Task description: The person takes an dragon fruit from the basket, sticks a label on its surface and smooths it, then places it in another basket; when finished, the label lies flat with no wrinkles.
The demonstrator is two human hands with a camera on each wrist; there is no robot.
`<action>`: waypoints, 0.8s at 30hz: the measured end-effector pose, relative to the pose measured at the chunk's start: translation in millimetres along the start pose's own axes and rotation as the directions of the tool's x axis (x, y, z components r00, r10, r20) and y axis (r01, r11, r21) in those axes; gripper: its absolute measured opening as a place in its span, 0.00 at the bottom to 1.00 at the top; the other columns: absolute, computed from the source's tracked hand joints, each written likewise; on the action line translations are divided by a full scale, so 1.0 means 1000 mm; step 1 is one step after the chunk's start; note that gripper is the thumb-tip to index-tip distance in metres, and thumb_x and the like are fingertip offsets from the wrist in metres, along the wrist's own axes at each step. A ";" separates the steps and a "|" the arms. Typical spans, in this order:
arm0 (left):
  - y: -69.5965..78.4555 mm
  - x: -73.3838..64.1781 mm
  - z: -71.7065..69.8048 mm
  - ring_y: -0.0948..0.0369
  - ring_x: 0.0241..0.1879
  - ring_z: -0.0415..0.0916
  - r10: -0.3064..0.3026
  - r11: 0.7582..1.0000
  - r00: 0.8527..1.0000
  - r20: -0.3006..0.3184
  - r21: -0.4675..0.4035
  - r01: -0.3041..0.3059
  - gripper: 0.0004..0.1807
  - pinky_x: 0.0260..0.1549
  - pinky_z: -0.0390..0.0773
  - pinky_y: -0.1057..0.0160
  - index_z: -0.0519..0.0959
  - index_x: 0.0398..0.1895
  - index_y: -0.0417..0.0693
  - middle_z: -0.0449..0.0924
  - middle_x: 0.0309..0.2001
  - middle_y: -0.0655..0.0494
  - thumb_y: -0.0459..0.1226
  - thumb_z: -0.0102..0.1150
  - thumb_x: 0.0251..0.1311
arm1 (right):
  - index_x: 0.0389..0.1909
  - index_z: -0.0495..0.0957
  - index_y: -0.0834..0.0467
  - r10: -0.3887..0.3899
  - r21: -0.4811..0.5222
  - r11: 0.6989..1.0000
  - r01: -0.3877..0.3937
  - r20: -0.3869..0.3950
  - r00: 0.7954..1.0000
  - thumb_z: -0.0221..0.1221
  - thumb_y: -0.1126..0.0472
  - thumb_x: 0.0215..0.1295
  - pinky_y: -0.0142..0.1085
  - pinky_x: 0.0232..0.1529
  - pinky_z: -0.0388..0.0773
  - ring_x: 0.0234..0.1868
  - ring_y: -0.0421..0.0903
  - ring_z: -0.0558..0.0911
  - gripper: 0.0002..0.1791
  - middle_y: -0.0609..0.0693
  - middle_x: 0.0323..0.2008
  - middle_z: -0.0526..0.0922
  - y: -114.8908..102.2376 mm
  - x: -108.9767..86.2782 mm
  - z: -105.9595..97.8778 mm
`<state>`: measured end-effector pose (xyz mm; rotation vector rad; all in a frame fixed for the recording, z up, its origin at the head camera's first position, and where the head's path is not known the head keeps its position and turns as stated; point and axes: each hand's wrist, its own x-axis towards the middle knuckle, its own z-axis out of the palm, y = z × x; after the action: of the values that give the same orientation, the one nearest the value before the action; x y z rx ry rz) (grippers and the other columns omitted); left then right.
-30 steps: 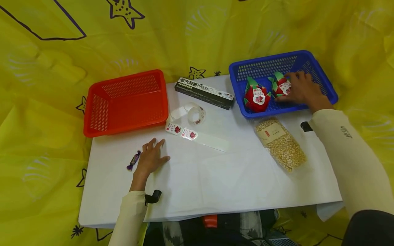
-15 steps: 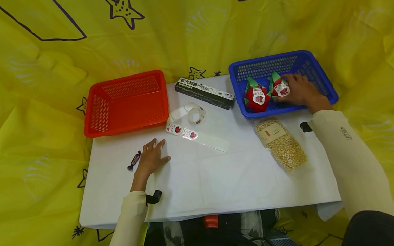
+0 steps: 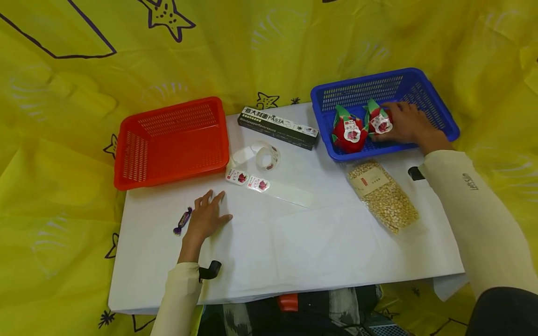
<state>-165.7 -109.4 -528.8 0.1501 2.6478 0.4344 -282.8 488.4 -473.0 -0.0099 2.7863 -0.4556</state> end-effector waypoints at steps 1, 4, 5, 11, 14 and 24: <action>0.000 0.000 0.000 0.29 0.77 0.52 0.001 1.000 1.000 -0.001 -0.001 -0.001 0.46 0.68 0.65 0.25 0.61 0.83 0.47 0.49 0.82 0.31 0.46 0.71 0.66 | 0.84 0.45 0.63 0.003 0.001 1.000 -0.003 0.000 1.000 0.70 0.36 0.63 0.81 0.72 0.45 0.75 0.83 0.49 0.63 0.80 0.76 0.49 -0.001 0.000 0.000; 0.000 0.001 0.000 0.29 0.77 0.52 0.000 1.000 1.000 -0.003 -0.004 0.000 0.46 0.69 0.64 0.25 0.60 0.83 0.47 0.49 0.83 0.31 0.46 0.71 0.66 | 0.84 0.44 0.63 0.007 0.004 1.000 -0.007 -0.001 1.000 0.69 0.35 0.63 0.80 0.72 0.44 0.75 0.83 0.48 0.63 0.80 0.77 0.48 -0.003 0.000 0.000; 0.000 0.001 0.001 0.29 0.77 0.52 -0.001 1.000 1.000 -0.004 -0.006 0.000 0.46 0.69 0.64 0.25 0.61 0.83 0.47 0.49 0.83 0.31 0.46 0.71 0.66 | 0.84 0.44 0.63 0.007 0.002 1.000 -0.007 -0.002 1.000 0.69 0.35 0.64 0.80 0.72 0.44 0.75 0.83 0.48 0.63 0.80 0.77 0.48 -0.003 0.001 0.000; 0.002 0.005 0.004 0.29 0.77 0.52 0.001 1.000 1.000 -0.012 -0.007 -0.001 0.44 0.69 0.64 0.25 0.62 0.83 0.46 0.50 0.82 0.31 0.47 0.69 0.68 | 0.84 0.45 0.64 -0.012 -0.012 1.000 0.012 -0.002 1.000 0.64 0.34 0.68 0.80 0.73 0.40 0.76 0.83 0.47 0.60 0.79 0.78 0.49 -0.007 0.004 -0.001; 0.005 0.008 0.006 0.30 0.77 0.53 0.017 0.999 0.999 -0.033 -0.038 -0.018 0.40 0.70 0.64 0.26 0.63 0.82 0.45 0.52 0.82 0.32 0.48 0.65 0.71 | 0.84 0.45 0.64 -0.017 -0.022 1.000 0.017 -0.003 1.000 0.62 0.33 0.69 0.80 0.73 0.39 0.77 0.83 0.47 0.60 0.79 0.78 0.49 -0.005 0.006 -0.002; 0.033 0.013 -0.016 0.40 0.67 0.74 0.226 0.960 0.897 -0.381 -0.069 -0.271 0.25 0.63 0.77 0.37 0.80 0.69 0.43 0.78 0.68 0.39 0.43 0.64 0.74 | 0.84 0.49 0.63 -0.036 0.064 0.997 0.042 -0.104 0.994 0.57 0.34 0.73 0.77 0.75 0.38 0.78 0.80 0.48 0.53 0.77 0.79 0.52 -0.009 -0.004 0.017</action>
<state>-183.7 -80.7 -509.8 0.4102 2.9723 0.7746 -274.1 474.9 -484.5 -0.0267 2.8748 -0.5731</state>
